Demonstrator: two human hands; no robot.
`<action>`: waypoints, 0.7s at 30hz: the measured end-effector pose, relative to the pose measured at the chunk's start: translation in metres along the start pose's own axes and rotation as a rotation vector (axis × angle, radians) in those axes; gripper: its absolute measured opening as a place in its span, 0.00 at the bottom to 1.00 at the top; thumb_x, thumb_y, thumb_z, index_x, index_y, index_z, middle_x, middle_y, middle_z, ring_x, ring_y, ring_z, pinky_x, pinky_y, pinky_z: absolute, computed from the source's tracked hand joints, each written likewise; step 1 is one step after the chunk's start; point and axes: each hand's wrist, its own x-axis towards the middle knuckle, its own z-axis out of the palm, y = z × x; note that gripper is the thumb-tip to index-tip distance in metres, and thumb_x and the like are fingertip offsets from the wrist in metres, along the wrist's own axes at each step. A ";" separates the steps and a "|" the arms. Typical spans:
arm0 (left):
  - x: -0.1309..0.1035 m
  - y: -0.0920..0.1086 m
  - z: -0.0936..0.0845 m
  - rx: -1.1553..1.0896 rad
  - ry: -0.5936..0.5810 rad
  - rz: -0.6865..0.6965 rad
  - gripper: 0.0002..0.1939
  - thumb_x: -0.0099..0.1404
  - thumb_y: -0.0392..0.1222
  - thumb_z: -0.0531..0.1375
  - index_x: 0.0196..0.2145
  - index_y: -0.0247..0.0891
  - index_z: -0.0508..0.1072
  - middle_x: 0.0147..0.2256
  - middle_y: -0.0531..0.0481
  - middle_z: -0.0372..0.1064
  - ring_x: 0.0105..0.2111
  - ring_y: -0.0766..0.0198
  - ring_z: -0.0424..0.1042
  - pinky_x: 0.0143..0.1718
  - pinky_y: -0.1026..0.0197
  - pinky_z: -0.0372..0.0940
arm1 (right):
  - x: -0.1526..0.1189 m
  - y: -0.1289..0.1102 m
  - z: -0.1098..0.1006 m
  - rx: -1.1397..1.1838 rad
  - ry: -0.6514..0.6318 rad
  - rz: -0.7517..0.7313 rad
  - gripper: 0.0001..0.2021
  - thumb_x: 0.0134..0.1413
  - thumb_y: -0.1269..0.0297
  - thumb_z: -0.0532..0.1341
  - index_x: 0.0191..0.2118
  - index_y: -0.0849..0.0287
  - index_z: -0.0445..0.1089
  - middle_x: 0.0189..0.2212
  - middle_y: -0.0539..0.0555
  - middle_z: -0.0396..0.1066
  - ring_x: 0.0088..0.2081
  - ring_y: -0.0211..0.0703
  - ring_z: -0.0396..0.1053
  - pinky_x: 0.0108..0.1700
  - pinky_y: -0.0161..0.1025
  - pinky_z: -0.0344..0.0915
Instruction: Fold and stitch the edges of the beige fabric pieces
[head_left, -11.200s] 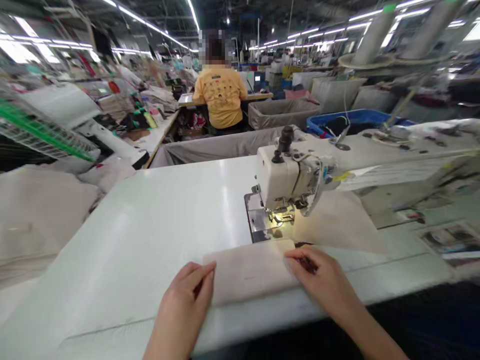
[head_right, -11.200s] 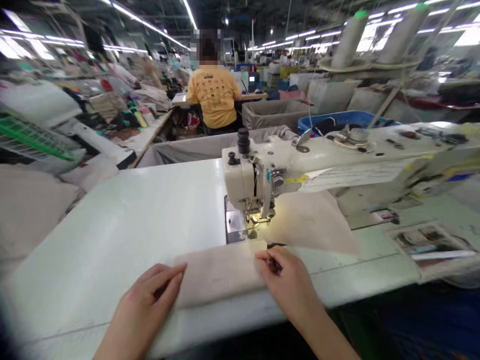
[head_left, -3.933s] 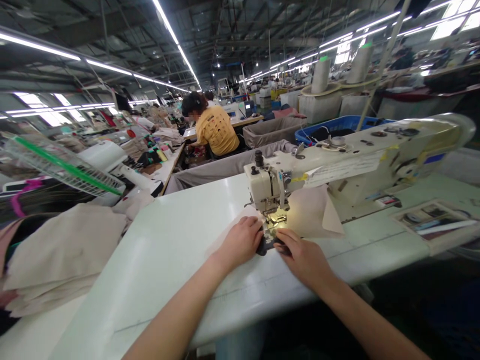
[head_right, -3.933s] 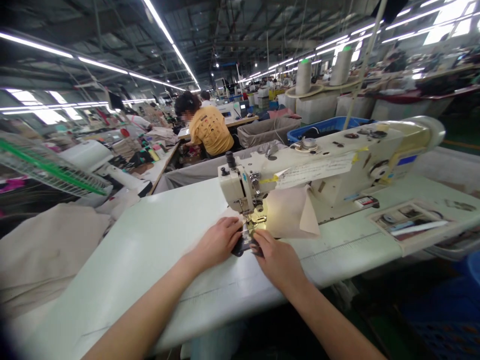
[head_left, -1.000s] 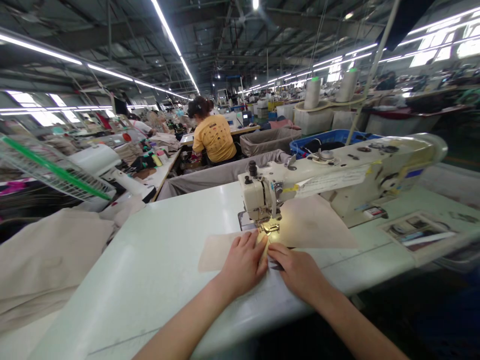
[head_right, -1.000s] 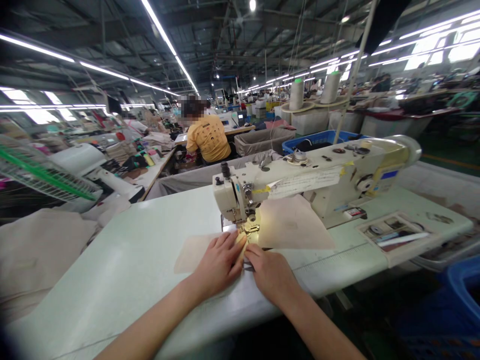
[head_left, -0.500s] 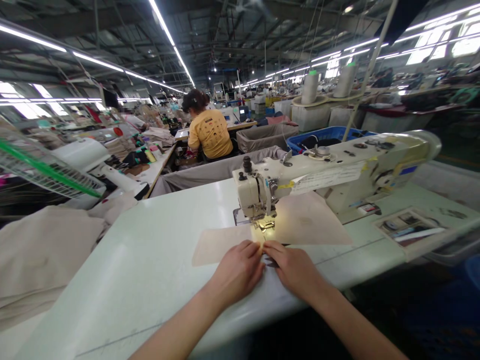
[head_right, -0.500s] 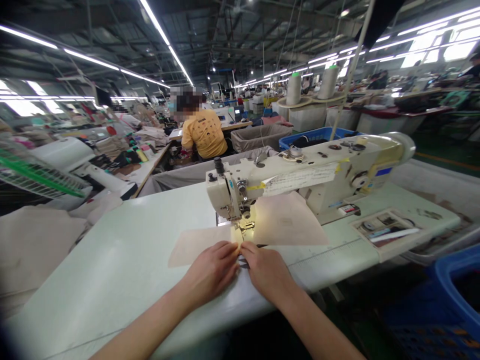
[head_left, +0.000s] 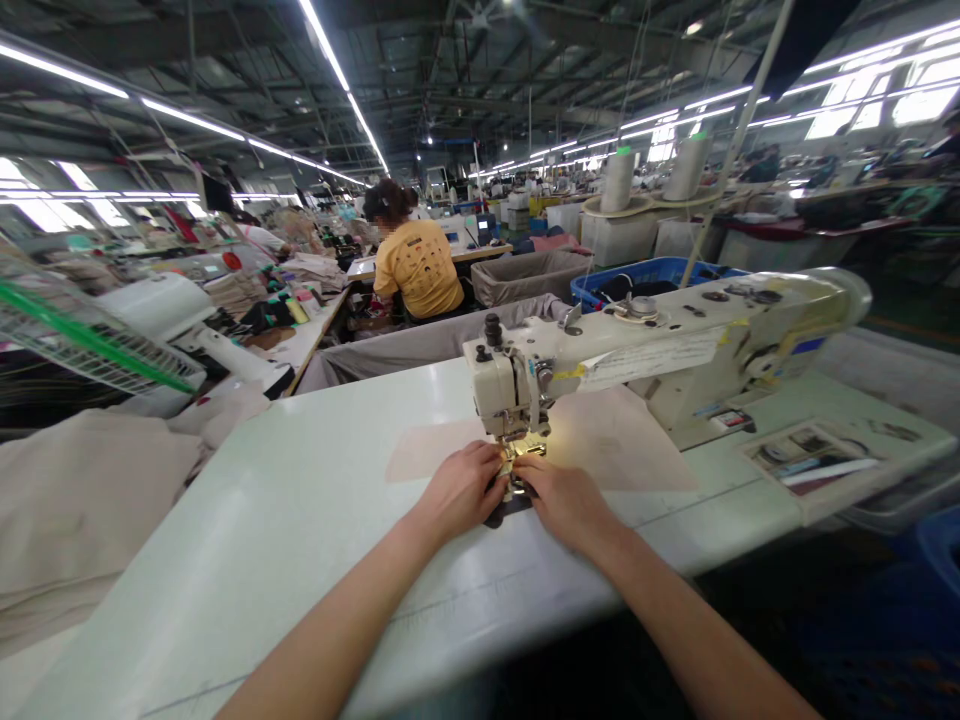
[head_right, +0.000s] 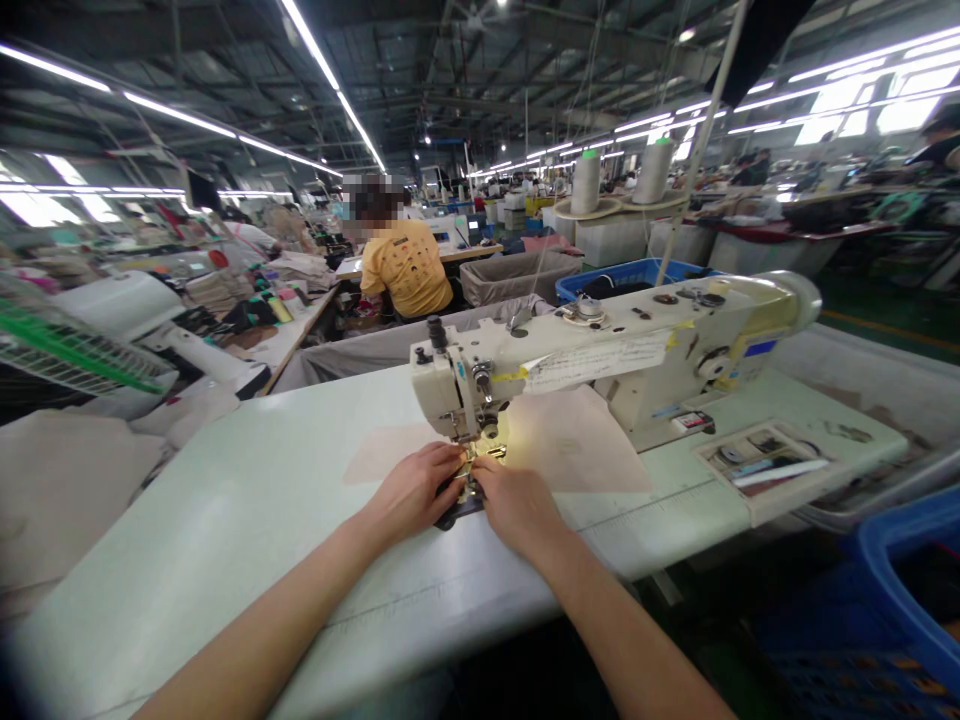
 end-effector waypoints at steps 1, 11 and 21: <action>0.001 -0.002 0.000 -0.002 0.002 0.003 0.12 0.72 0.40 0.52 0.43 0.38 0.75 0.43 0.43 0.74 0.48 0.55 0.72 0.52 0.52 0.69 | -0.001 0.000 0.000 0.006 0.003 -0.002 0.18 0.61 0.76 0.54 0.52 0.55 0.73 0.57 0.52 0.71 0.49 0.48 0.74 0.49 0.38 0.68; -0.006 -0.003 0.007 0.006 0.064 -0.009 0.14 0.70 0.39 0.54 0.50 0.38 0.73 0.51 0.41 0.73 0.51 0.53 0.71 0.54 0.49 0.69 | -0.021 -0.004 0.014 0.022 0.025 0.017 0.25 0.59 0.78 0.52 0.59 0.57 0.70 0.62 0.56 0.66 0.50 0.49 0.74 0.51 0.42 0.70; -0.005 -0.006 0.006 -0.017 0.049 0.012 0.14 0.71 0.39 0.54 0.50 0.37 0.72 0.52 0.42 0.72 0.52 0.53 0.69 0.55 0.50 0.68 | -0.021 -0.005 0.015 0.008 0.030 0.011 0.25 0.59 0.78 0.51 0.60 0.59 0.69 0.62 0.56 0.67 0.50 0.51 0.74 0.52 0.44 0.71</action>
